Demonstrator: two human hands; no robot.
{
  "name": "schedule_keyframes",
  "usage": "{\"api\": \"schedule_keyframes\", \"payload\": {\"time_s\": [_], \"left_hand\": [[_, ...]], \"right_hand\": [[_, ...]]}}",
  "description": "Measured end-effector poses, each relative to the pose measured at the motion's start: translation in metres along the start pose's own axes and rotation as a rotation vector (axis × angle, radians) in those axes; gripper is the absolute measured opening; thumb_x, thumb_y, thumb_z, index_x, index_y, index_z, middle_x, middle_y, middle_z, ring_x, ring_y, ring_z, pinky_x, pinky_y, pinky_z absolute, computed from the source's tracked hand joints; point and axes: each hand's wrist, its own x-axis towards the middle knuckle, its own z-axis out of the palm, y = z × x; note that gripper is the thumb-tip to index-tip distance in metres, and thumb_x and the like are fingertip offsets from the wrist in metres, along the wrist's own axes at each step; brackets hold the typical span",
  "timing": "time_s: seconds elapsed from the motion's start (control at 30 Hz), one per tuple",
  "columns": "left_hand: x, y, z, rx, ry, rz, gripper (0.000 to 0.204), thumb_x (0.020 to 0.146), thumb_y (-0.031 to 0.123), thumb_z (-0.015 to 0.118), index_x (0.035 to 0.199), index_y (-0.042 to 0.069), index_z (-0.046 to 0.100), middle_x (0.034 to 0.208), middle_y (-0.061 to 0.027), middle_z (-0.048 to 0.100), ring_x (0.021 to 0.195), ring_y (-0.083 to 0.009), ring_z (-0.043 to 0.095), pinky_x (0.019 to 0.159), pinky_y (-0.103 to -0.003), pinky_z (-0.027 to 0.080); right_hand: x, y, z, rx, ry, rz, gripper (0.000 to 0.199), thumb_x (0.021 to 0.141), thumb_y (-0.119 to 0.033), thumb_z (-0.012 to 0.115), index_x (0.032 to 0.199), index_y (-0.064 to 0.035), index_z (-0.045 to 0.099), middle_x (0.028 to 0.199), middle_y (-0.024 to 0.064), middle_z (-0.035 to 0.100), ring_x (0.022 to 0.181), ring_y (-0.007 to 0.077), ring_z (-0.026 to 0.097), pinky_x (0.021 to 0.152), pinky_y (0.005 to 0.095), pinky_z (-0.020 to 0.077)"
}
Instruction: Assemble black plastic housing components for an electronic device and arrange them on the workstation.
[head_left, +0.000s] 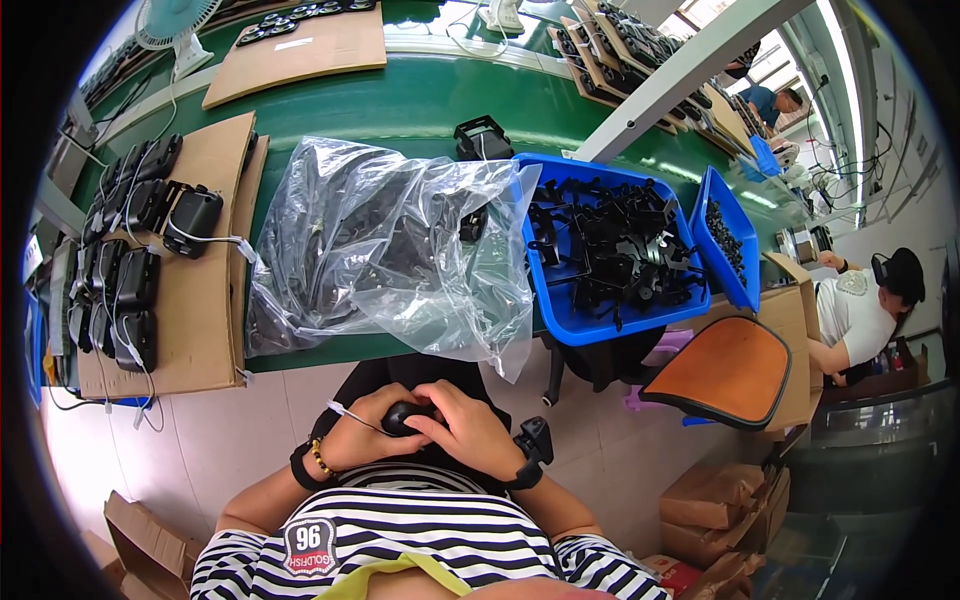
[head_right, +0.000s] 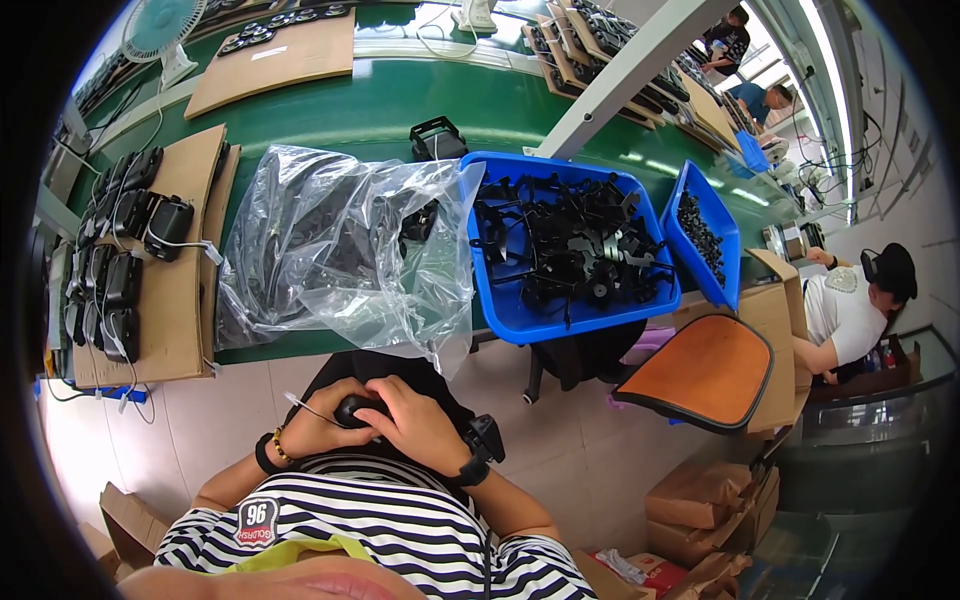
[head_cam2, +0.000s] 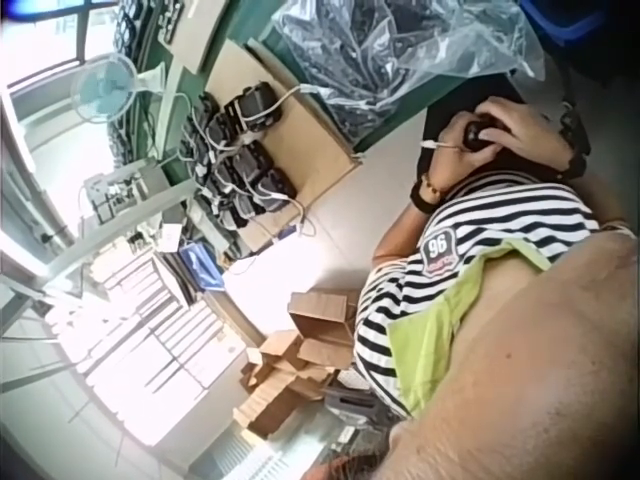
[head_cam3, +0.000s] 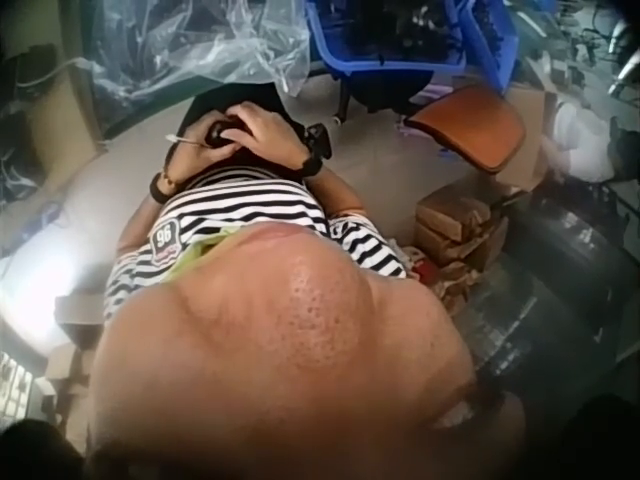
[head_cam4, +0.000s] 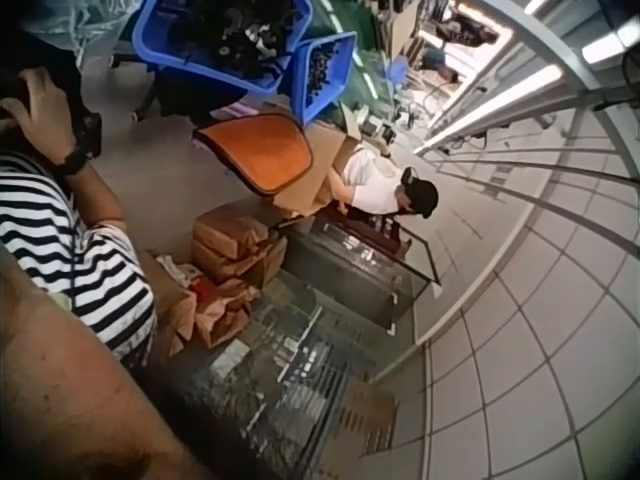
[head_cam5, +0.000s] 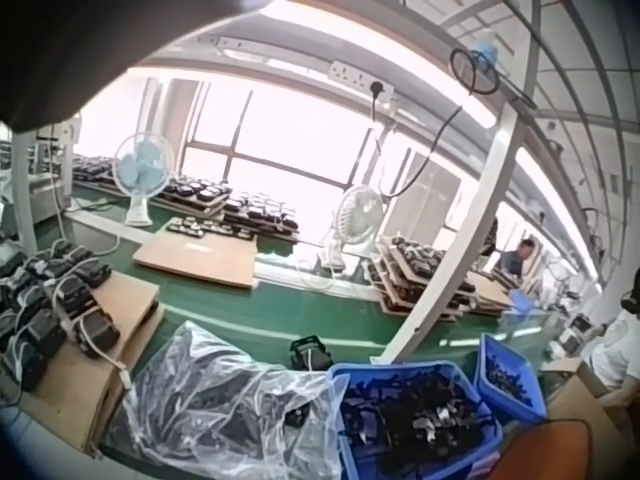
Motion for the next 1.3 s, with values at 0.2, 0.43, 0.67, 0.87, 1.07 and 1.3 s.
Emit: {"api": "schedule_keyframes", "payload": {"time_s": [0.2,0.43,0.67,0.87,1.07,1.3], "left_hand": [[0.001,0.004,-0.006,-0.003,-0.038,-0.042,0.042,0.079,0.02,0.087,0.11,0.002,0.065,0.103,-0.0108,0.069,0.092,-0.0212,0.07,0.082,-0.031,0.054],[-0.001,-0.01,-0.003,-0.02,0.013,-0.043,0.043,0.079,0.021,0.088,0.11,0.002,0.064,0.102,-0.0108,0.069,0.092,-0.0204,0.07,0.082,-0.031,0.054],[-0.004,-0.015,-0.001,-0.016,0.018,-0.052,0.045,0.079,0.022,0.088,0.112,0.002,0.063,0.101,-0.0112,0.07,0.092,-0.0204,0.069,0.081,-0.03,0.054],[-0.005,-0.014,-0.003,-0.005,0.014,-0.057,0.045,0.08,0.021,0.088,0.112,0.002,0.063,0.102,-0.0113,0.069,0.091,-0.0196,0.069,0.081,-0.031,0.054],[-0.003,-0.01,0.003,-0.032,0.013,-0.017,0.044,0.08,0.021,0.087,0.112,0.003,0.063,0.102,-0.011,0.07,0.091,-0.0189,0.069,0.081,-0.03,0.054],[-0.002,-0.004,-0.007,-0.015,-0.03,-0.103,0.044,0.08,0.023,0.088,0.111,0.003,0.063,0.104,-0.0112,0.07,0.093,-0.0195,0.07,0.082,-0.031,0.054]], "right_hand": [[0.001,0.008,-0.013,0.146,-0.087,-0.057,0.04,0.097,-0.024,0.071,0.127,-0.0016,0.06,0.107,0.0125,0.065,0.083,0.0235,0.068,0.074,0.0334,0.0537],[0.002,0.008,-0.003,0.143,-0.011,-0.054,0.039,0.096,-0.026,0.071,0.125,-0.0025,0.059,0.105,0.0136,0.065,0.079,0.0273,0.068,0.071,0.0361,0.0539],[0.002,0.008,0.002,0.192,0.008,-0.007,0.039,0.096,-0.027,0.071,0.123,-0.002,0.06,0.106,0.0135,0.065,0.078,0.0269,0.068,0.069,0.0356,0.0535],[0.004,0.006,0.006,0.154,0.023,0.003,0.04,0.095,-0.029,0.072,0.122,-0.002,0.06,0.105,0.0132,0.066,0.081,0.0266,0.068,0.07,0.0357,0.0533],[0.005,0.015,0.009,0.066,0.013,-0.039,0.043,0.095,-0.031,0.073,0.124,-0.0018,0.06,0.105,0.0131,0.065,0.084,0.0263,0.068,0.071,0.0357,0.0534],[0.007,0.014,-0.006,0.207,-0.103,-0.062,0.041,0.095,-0.027,0.073,0.125,-0.0017,0.06,0.105,0.0126,0.062,0.081,0.0237,0.067,0.072,0.034,0.0532]]}}
